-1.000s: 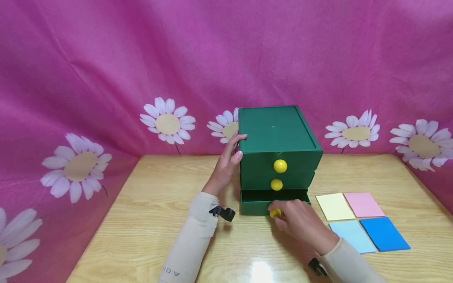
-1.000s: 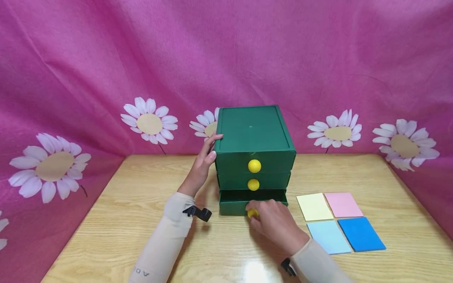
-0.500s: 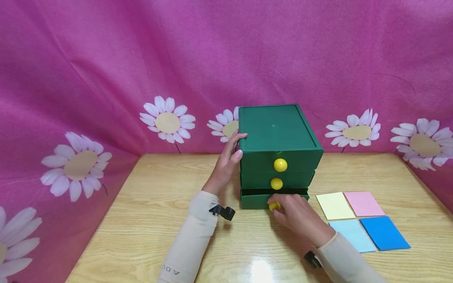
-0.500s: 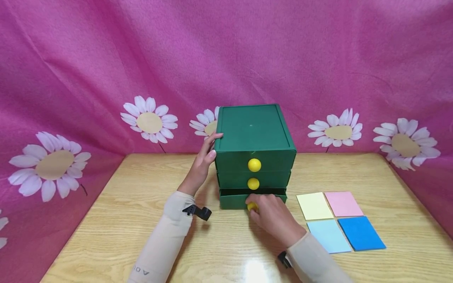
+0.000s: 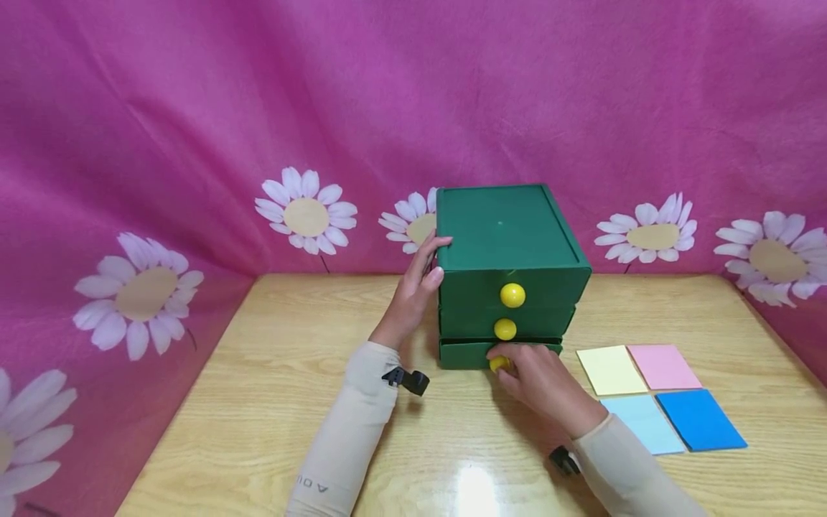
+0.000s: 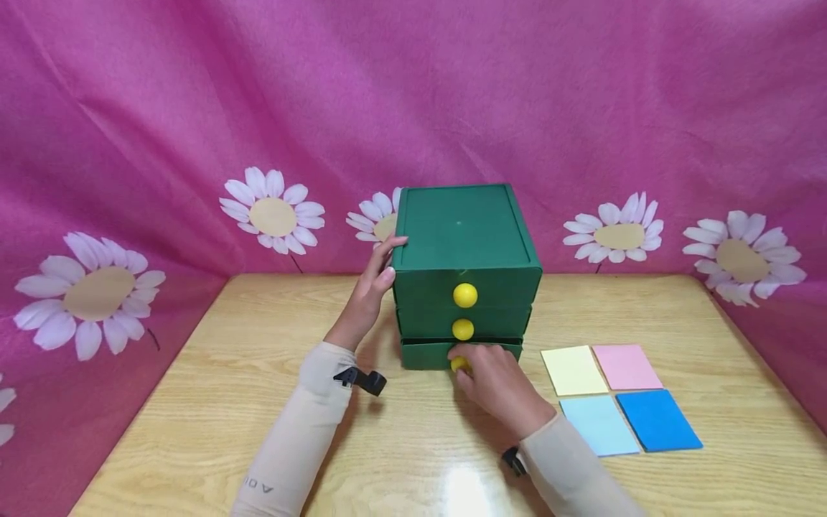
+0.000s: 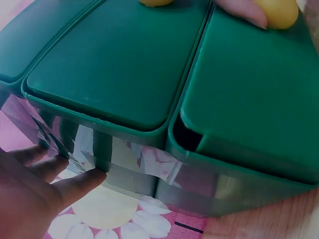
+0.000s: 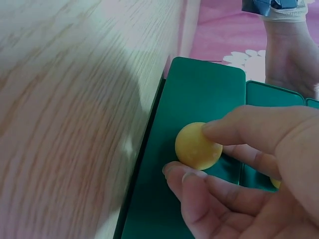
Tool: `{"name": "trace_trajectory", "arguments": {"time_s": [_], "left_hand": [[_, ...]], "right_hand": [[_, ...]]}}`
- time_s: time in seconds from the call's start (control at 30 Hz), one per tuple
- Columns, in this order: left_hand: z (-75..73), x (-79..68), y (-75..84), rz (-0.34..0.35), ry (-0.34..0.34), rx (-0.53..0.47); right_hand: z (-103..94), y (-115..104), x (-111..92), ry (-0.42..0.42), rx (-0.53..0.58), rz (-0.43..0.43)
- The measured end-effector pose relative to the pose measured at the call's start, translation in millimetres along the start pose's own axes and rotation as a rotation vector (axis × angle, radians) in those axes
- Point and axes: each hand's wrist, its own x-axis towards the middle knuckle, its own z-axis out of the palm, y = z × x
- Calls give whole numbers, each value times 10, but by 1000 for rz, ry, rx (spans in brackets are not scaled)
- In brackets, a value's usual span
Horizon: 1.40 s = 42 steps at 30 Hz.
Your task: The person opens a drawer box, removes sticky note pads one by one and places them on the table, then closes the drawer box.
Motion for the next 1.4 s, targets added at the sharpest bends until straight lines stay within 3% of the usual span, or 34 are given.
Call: {"name": "trace_trajectory", "arguments": {"time_s": [0.9,1.13,1.3,1.4], "left_hand": [[2,33,13,18,-4,-16],[10,66,-283,29,18,-12],[24,16,-47,10,7,-22],[29,0,10,-2,9,-16]], "right_hand": [[43,82,59,42,26,-10],[62,104,49,46,37,-8],[64,110,44,44,36,-6],[60,106,41,37,35,-1]]}}
